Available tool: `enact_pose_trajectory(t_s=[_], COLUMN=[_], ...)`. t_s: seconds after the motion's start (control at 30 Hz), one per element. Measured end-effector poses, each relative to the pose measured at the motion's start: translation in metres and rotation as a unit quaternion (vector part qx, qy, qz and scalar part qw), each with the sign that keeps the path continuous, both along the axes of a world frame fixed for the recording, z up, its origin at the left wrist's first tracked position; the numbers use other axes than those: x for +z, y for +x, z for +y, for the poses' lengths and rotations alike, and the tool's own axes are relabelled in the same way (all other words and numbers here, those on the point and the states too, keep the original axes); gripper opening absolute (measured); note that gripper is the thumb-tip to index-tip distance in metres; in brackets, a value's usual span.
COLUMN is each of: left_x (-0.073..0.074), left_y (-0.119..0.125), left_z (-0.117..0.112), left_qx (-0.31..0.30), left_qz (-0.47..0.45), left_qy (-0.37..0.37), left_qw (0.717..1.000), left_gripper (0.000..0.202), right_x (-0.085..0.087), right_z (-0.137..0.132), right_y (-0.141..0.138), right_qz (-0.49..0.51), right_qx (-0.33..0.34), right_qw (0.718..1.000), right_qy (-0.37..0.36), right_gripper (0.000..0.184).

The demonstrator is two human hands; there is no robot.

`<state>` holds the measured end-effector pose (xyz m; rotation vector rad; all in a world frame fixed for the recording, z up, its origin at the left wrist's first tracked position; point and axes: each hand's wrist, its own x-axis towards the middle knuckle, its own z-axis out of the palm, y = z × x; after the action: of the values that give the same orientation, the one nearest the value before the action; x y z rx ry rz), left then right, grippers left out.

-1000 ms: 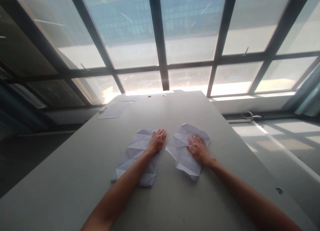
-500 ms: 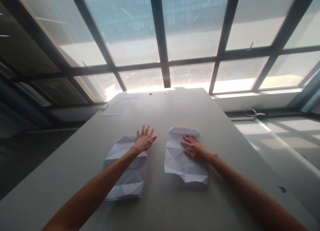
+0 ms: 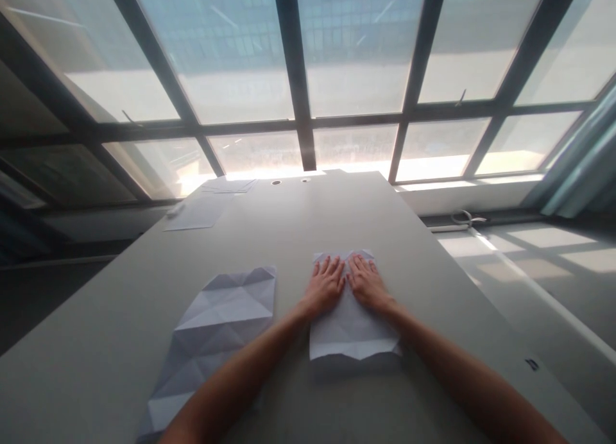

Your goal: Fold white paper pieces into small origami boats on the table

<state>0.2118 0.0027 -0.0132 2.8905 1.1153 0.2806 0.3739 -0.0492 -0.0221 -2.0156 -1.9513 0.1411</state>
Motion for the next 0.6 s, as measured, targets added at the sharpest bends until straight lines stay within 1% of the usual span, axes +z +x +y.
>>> enact_pose_trajectory(t_s=[0.1, 0.2, 0.27, 0.37, 0.4, 0.43, 0.5, 0.53, 0.6], left_x=[0.001, 0.004, 0.004, 0.004, 0.004, 0.004, 0.003, 0.003, 0.001], left_y=[-0.003, -0.004, -0.005, -0.005, -0.005, -0.005, -0.004, -0.003, -0.002], left_z=[0.0, 0.001, 0.001, 0.002, 0.001, 0.0, -0.003, -0.005, -0.007], left_qx=[-0.002, 0.004, 0.035, 0.11, 0.118, 0.111, 0.071, 0.054, 0.039], left_qz=[0.0, 0.001, 0.003, 0.009, 0.011, 0.012, 0.012, 0.013, 0.017], left_qy=[0.01, 0.015, 0.019, 0.026, 0.03, 0.033, 0.033, 0.027, 0.011], left_qw=[1.0, 1.0, 0.999, 0.994, 0.992, 0.993, 0.997, 0.998, 0.999], left_gripper=[0.052, 0.052, 0.052, 0.052, 0.051, 0.051, 0.051, 0.053, 0.058], right_x=[-0.004, -0.003, -0.004, -0.007, -0.009, -0.01, -0.01, -0.008, 0.0], right_z=[0.013, 0.024, 0.029, 0.033, 0.034, 0.036, 0.042, 0.045, 0.053], right_y=[0.004, 0.018, 0.026, 0.03, 0.03, 0.03, 0.029, 0.029, 0.03], right_qz=[-0.03, -0.045, -0.051, -0.056, -0.056, -0.056, -0.054, -0.054, -0.057], right_qx=[-0.042, -0.068, -0.075, -0.095, -0.101, -0.107, -0.115, -0.118, -0.126], right_qw=[0.999, 0.997, 0.996, 0.994, 0.993, 0.992, 0.992, 0.991, 0.99], right_qy=[-0.011, -0.016, -0.009, 0.008, 0.013, 0.017, 0.023, 0.025, 0.035], right_gripper=[0.061, 0.062, 0.061, 0.057, 0.056, 0.055, 0.055, 0.055, 0.053])
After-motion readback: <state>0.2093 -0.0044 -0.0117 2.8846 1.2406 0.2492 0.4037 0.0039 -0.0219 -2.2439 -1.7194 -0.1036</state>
